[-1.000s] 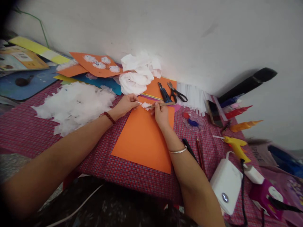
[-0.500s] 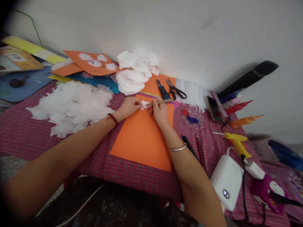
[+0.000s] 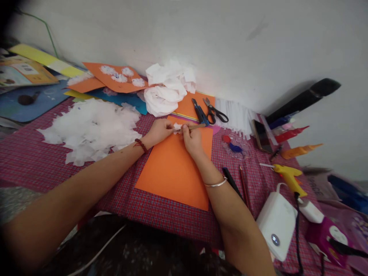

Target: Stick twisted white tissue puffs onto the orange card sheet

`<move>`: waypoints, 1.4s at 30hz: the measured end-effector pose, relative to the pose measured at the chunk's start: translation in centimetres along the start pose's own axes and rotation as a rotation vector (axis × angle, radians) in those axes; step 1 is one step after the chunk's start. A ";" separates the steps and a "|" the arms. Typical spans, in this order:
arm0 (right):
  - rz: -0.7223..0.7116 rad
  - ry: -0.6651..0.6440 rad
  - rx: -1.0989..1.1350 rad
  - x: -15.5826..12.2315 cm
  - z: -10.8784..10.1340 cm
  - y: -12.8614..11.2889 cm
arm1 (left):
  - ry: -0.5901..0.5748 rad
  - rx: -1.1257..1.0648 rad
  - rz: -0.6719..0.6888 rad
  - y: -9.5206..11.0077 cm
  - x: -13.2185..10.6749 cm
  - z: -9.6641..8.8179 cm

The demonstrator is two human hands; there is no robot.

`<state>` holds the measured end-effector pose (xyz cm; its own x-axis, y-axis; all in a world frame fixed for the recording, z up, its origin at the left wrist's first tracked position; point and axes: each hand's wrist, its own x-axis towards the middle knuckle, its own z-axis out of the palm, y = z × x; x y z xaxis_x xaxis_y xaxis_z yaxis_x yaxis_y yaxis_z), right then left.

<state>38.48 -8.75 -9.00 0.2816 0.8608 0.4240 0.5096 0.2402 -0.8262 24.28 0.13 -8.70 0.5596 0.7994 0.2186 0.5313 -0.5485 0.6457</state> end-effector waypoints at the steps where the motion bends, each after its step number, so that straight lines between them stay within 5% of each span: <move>1: -0.018 -0.013 -0.047 0.0 0.0 0.1 | -0.001 -0.003 0.000 0.1 -0.1 -0.1; 7: -0.099 -0.071 -0.349 -0.2 -0.2 -0.3 | 0.001 -0.054 0.014 0.2 -0.3 0.0; 14: -0.268 -0.237 -0.741 -0.8 0.4 -1.8 | 0.175 -0.248 -0.142 -0.3 -0.1 -0.1; 20: -0.397 -0.374 -0.962 -1.2 0.6 -2.0 | 0.180 -0.222 -0.108 -0.7 -0.1 0.1; 24: -0.273 -0.195 -0.596 -0.9 0.0 -1.2 | 0.181 -0.200 -0.086 -0.9 -0.1 0.3; 30: 0.177 0.195 0.240 0.4 -0.4 0.6 | 0.166 -0.210 -0.104 -0.9 -0.1 0.3; 36: 0.346 0.212 0.382 1.0 -0.5 0.8 | 0.209 -0.417 -0.109 0.6 -0.1 -1.7; 39: 0.400 0.216 0.384 0.8 -0.7 0.4 | 0.156 -0.361 0.115 4.7 -3.4 -4.4; 42: 0.385 0.226 0.346 0.8 -0.8 0.2 | -0.183 -0.180 0.519 9.2 -8.7 -5.8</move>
<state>39.52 -8.37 -8.55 0.5808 0.8071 0.1058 0.0508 0.0939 -0.9943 20.58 -10.44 -0.43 0.8272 0.3728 0.4204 0.0504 -0.7945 0.6052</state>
